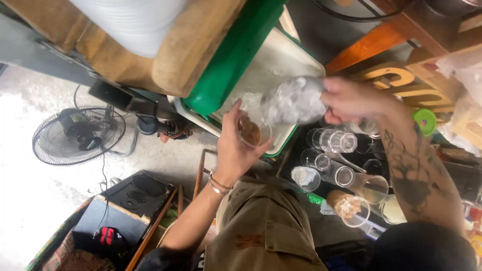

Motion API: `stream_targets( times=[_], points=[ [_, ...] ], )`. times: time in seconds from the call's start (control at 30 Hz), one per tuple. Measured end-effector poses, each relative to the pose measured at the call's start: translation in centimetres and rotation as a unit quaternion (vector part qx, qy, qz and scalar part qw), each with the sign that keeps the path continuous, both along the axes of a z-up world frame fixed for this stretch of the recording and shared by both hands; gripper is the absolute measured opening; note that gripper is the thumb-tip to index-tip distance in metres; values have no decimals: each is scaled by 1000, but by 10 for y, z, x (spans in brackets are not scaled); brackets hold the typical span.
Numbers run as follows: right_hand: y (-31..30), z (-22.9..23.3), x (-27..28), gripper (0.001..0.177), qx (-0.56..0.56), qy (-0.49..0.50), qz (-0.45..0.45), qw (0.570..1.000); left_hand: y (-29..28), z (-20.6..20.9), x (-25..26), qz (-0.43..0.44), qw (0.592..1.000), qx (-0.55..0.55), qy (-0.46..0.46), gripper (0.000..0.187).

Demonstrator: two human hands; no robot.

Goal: Preparing multiple iced and layered beverages for takeout including scooping ice, adding ingredients, and packaging with paper covers.

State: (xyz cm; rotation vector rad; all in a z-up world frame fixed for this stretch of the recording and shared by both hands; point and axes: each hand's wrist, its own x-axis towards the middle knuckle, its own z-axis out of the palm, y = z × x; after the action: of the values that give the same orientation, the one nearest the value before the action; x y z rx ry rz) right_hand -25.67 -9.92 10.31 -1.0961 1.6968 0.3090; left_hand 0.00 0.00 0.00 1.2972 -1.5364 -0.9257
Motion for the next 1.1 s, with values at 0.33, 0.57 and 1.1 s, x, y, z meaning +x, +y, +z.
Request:
stream_targets(
  times=[0.33,0.57,1.1],
  points=[
    [43,33,-4,32,-46,37,29,998,-7,12,-16,-81,995,-48,38,107],
    [52,43,-10,31,-81,15,22,996,-4,17,-16,-86,992,-82,30,103],
    [-21,-123,-72,56,-71,-278,-205,936,11,-10,23,-115,930,-67,344,114]
  ],
)
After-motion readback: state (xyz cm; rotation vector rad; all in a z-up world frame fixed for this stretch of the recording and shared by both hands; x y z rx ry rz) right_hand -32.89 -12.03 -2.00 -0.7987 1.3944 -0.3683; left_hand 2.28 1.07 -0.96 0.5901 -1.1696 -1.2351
